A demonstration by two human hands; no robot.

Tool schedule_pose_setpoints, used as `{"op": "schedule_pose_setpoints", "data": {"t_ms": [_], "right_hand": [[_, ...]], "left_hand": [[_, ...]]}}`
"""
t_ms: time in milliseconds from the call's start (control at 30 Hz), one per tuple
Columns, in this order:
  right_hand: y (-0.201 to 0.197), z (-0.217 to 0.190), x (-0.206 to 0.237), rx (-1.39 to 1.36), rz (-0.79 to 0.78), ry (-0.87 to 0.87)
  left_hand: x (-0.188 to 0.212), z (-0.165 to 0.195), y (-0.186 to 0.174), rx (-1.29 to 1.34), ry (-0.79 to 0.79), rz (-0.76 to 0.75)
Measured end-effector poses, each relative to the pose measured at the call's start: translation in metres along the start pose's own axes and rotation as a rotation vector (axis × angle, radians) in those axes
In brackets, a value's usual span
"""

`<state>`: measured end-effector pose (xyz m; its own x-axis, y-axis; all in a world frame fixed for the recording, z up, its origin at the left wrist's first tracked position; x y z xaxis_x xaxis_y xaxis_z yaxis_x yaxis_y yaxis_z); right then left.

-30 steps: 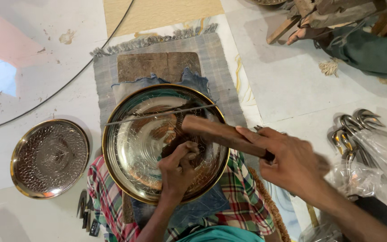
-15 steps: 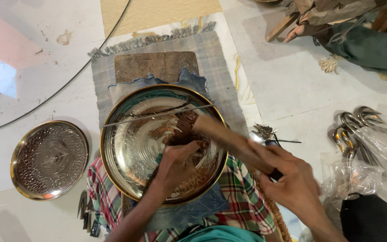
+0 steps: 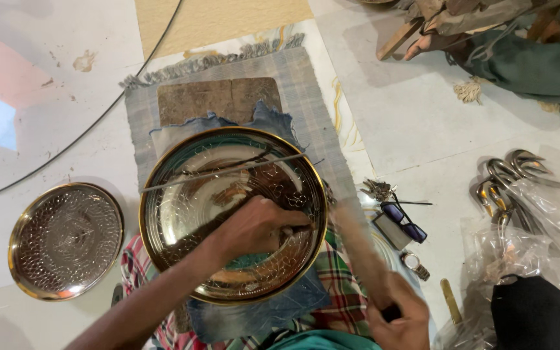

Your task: The person sits on the floor and repeatedly hammers a metal plate resting on a cloth. They hold the plate steady with one hand while striking it with a wooden mallet in the other hand.

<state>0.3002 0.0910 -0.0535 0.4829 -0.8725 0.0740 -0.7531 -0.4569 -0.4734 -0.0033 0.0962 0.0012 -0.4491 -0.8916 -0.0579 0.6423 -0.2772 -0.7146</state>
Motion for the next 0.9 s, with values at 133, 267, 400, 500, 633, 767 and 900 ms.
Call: {"op": "schedule_pose_setpoints", "data": {"t_ms": [133,267,400,500,633,767,900], "right_hand": [[0.024,0.01,0.028,0.056,0.206,-0.286],[0.042,0.03,0.047,0.053,0.21,-0.171],[0.04,0.051,0.045,-0.111,0.154,0.065],[0.03,0.029,0.032,0.234,0.204,-0.159],[0.021,0.002,-0.006,0.033,0.031,-0.177],[-0.007,-0.068,-0.048,-0.162,-0.049,-0.488],[-0.036,-0.088,-0.091,0.567,-0.435,0.186]], "left_hand": [[-0.011,0.006,-0.007,-0.005,0.095,-0.187],[-0.014,0.018,-0.017,-0.011,0.249,-0.223],[-0.008,0.019,-0.018,0.013,0.313,-0.181],[-0.001,-0.002,0.003,-0.117,-0.06,-0.275],[0.01,-0.001,0.005,-0.008,-0.027,0.047],[0.031,-0.007,0.02,-0.04,-0.307,0.198],[0.047,-0.002,0.026,-0.032,-0.325,0.508]]}}
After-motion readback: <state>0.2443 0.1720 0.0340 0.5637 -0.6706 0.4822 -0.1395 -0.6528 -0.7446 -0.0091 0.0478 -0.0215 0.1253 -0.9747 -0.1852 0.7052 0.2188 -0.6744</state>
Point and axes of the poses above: each hand's wrist, its own x-axis away from the middle knuckle, its own y-axis out of the palm, z = x × y, the point moved 6 cm from there along -x, towards the middle knuckle, and after that the axes turned 11 degrees about -z, right-handed, at the moved point
